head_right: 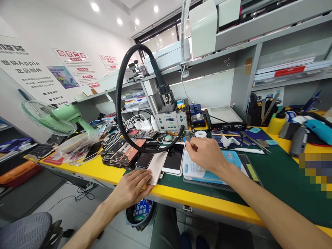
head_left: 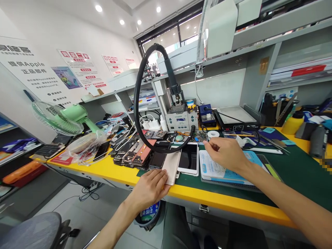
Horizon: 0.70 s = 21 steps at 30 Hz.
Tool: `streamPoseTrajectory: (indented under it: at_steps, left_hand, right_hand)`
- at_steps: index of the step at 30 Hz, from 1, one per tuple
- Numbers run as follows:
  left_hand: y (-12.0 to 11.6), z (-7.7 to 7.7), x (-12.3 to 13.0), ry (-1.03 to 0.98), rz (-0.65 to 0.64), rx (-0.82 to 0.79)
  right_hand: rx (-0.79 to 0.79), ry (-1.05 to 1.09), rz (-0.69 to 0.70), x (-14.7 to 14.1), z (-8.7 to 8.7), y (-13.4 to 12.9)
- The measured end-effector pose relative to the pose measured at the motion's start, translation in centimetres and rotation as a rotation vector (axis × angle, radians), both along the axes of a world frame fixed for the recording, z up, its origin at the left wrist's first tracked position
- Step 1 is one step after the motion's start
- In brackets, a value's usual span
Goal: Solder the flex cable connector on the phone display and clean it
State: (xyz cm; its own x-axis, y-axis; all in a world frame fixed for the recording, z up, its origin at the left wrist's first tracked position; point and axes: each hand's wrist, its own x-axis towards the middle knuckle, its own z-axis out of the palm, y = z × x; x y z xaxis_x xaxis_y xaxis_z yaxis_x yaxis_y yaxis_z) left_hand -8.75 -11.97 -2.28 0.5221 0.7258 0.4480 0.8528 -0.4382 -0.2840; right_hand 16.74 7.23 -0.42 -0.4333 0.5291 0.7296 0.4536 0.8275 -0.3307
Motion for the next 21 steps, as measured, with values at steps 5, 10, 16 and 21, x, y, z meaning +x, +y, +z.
streamPoseTrajectory:
  at_steps: [5, 10, 16, 21]
  left_hand:
    - [0.0, -0.2, -0.7, 0.024, -0.02, 0.099]
    - [-0.1, 0.1, -1.7, -0.019, 0.001, 0.156]
    - [-1.5, -0.2, -3.0, -0.25, 0.116, 0.212]
    - [-3.0, 0.2, -2.5, -0.662, 0.495, 0.346]
  right_hand:
    - [-0.006, -0.011, -0.005, -0.1, 0.0, 0.0]
    - [-0.006, -0.021, 0.002, -0.1, 0.0, 0.0]
    - [-0.007, -0.022, 0.013, 0.1, 0.1, -0.1]
    - [-0.006, -0.014, 0.007, 0.1, 0.2, 0.0]
